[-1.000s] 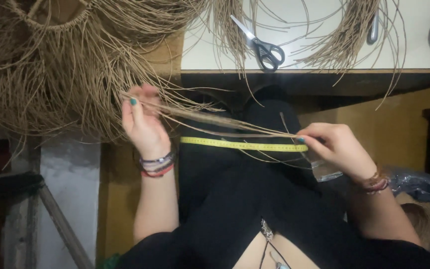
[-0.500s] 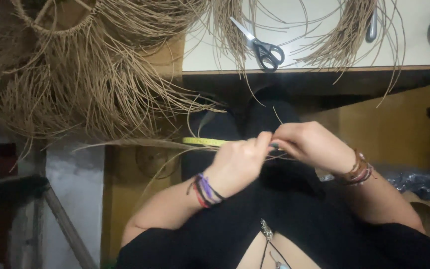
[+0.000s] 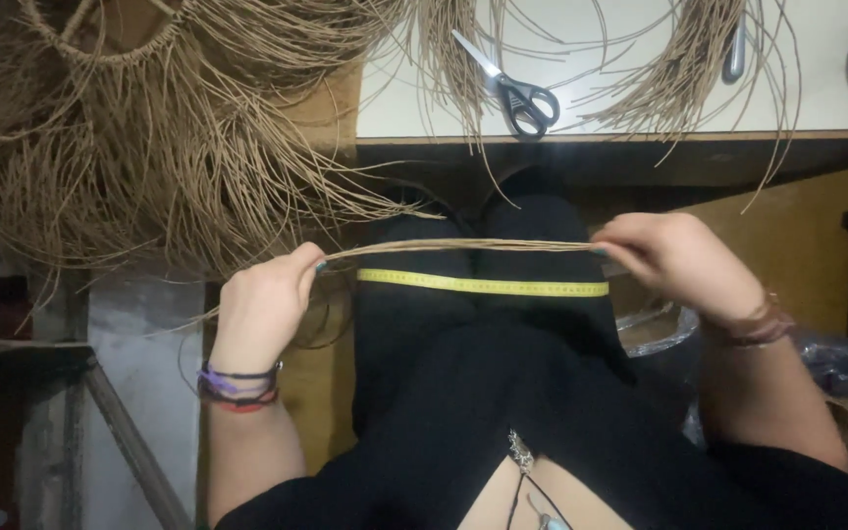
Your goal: Measuring and cutting straw strands to prepare for weaving onto a furniture frame
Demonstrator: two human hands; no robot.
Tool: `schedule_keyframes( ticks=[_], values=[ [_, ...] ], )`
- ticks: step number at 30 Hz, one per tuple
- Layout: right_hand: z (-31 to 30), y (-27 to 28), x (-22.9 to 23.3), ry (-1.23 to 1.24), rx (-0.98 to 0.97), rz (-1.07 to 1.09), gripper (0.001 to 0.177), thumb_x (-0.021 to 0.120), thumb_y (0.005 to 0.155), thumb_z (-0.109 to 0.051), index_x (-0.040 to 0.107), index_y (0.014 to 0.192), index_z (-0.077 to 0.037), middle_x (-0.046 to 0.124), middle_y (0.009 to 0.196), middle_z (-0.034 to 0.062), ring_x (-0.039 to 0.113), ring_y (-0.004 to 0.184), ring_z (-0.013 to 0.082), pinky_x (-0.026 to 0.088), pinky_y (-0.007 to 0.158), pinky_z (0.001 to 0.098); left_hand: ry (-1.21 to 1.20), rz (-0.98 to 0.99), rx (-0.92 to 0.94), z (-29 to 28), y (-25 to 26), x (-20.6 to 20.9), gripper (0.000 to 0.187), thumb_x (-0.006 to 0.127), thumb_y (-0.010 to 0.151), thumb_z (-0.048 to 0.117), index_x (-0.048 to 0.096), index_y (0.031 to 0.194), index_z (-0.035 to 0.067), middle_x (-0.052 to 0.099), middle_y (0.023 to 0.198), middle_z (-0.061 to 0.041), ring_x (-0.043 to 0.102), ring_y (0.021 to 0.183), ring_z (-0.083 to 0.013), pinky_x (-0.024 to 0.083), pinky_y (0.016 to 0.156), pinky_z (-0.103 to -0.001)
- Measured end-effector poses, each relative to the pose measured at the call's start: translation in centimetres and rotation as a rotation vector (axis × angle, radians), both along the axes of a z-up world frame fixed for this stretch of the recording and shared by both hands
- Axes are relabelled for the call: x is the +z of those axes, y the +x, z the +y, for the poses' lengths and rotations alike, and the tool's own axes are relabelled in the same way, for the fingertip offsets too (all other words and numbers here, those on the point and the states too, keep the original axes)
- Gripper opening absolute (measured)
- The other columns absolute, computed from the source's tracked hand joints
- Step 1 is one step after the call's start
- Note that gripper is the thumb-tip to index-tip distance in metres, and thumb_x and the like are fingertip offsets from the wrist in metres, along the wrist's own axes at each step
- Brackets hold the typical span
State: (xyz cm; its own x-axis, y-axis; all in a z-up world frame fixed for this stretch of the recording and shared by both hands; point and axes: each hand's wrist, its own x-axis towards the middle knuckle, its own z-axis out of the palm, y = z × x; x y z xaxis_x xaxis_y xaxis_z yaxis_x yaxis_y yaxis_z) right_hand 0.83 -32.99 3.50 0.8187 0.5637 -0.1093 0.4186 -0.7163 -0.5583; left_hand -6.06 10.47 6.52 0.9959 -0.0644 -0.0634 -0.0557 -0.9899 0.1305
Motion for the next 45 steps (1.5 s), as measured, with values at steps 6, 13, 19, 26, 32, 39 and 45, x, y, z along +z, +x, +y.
schedule_keyframes(
  ticks=[6, 13, 19, 26, 32, 39, 45],
  values=[
    [6.1, -0.7, 0.0, -0.164, 0.133, 0.032, 0.016, 0.060, 0.100, -0.030, 0.071, 0.095, -0.020, 0.069, 0.080, 0.0001, 0.071, 0.078, 0.0267, 0.058, 0.070, 0.0404, -0.310, -0.137, -0.497, -9.0, 2.5, 0.6, 0.072, 0.078, 0.079, 0.032, 0.057, 0.138, -0.004, 0.061, 0.128, -0.031, 0.055, 0.123, -0.0479, 0.041, 0.105, -0.054],
    [6.4, -0.7, 0.4, -0.149, 0.212, -0.054, 0.016, 0.061, 0.098, -0.031, 0.068, 0.090, -0.019, 0.066, 0.075, 0.0002, 0.072, 0.079, 0.0305, 0.058, 0.066, 0.0441, -0.297, -0.103, -0.490, -15.6, 0.8, -4.4, 0.034, 0.044, 0.104, 0.030, 0.054, 0.124, 0.004, 0.069, 0.076, -0.007, 0.072, 0.063, -0.0256, 0.057, 0.058, -0.038],
    [2.3, 1.0, 0.3, -0.079, 0.003, 0.115, 0.013, 0.061, 0.099, -0.016, 0.073, 0.097, -0.013, 0.074, 0.082, 0.0079, 0.075, 0.081, 0.0319, 0.060, 0.077, 0.0412, -0.328, -0.056, -0.473, -11.0, 2.5, -4.1, 0.006, 0.048, 0.102, 0.023, 0.053, 0.100, 0.022, 0.067, 0.068, 0.002, 0.072, 0.063, -0.0232, 0.057, 0.058, -0.035],
    [3.4, 2.0, -0.5, -0.087, 0.071, 0.081, 0.012, 0.063, 0.097, -0.015, 0.074, 0.102, -0.013, 0.074, 0.085, 0.0080, 0.075, 0.083, 0.0305, 0.060, 0.078, 0.0421, -0.347, 0.078, -0.461, -9.6, 3.6, -5.7, 0.021, 0.052, 0.100, 0.030, 0.062, 0.115, 0.020, 0.069, 0.101, -0.005, 0.068, 0.099, -0.0293, 0.050, 0.085, -0.041],
    [7.1, 2.9, -0.4, -0.140, 0.209, 0.068, 0.008, 0.066, 0.096, -0.017, 0.074, 0.096, -0.016, 0.073, 0.083, 0.0026, 0.074, 0.083, 0.0264, 0.059, 0.077, 0.0398, -0.686, 0.170, -0.430, -14.3, 4.2, -6.0, 0.024, 0.050, 0.102, 0.024, 0.060, 0.119, 0.011, 0.072, 0.098, -0.014, 0.071, 0.096, -0.0374, 0.055, 0.080, -0.046],
    [7.1, 9.5, -3.5, -0.084, -0.011, -0.175, 0.019, 0.063, 0.104, -0.020, 0.067, 0.121, -0.012, 0.065, 0.105, 0.0095, 0.067, 0.102, 0.0337, 0.056, 0.084, 0.0480, -0.855, 0.294, -0.166, -12.1, 5.8, -7.2, 0.015, 0.049, 0.101, 0.021, 0.063, 0.094, 0.021, 0.074, 0.077, -0.003, 0.075, 0.084, -0.0325, 0.058, 0.074, -0.040],
    [9.2, 14.2, -9.4, -0.342, -0.236, -0.546, 0.048, 0.079, 0.083, -0.021, 0.065, 0.126, -0.008, 0.068, 0.102, 0.0112, 0.065, 0.086, 0.0316, 0.057, 0.069, 0.0414, -1.034, 0.243, -0.083, -11.2, 6.2, -6.4, 0.014, 0.052, 0.096, 0.011, 0.064, 0.089, 0.008, 0.061, 0.064, -0.001, 0.053, 0.050, -0.0164, 0.044, 0.053, -0.030]
  ],
)
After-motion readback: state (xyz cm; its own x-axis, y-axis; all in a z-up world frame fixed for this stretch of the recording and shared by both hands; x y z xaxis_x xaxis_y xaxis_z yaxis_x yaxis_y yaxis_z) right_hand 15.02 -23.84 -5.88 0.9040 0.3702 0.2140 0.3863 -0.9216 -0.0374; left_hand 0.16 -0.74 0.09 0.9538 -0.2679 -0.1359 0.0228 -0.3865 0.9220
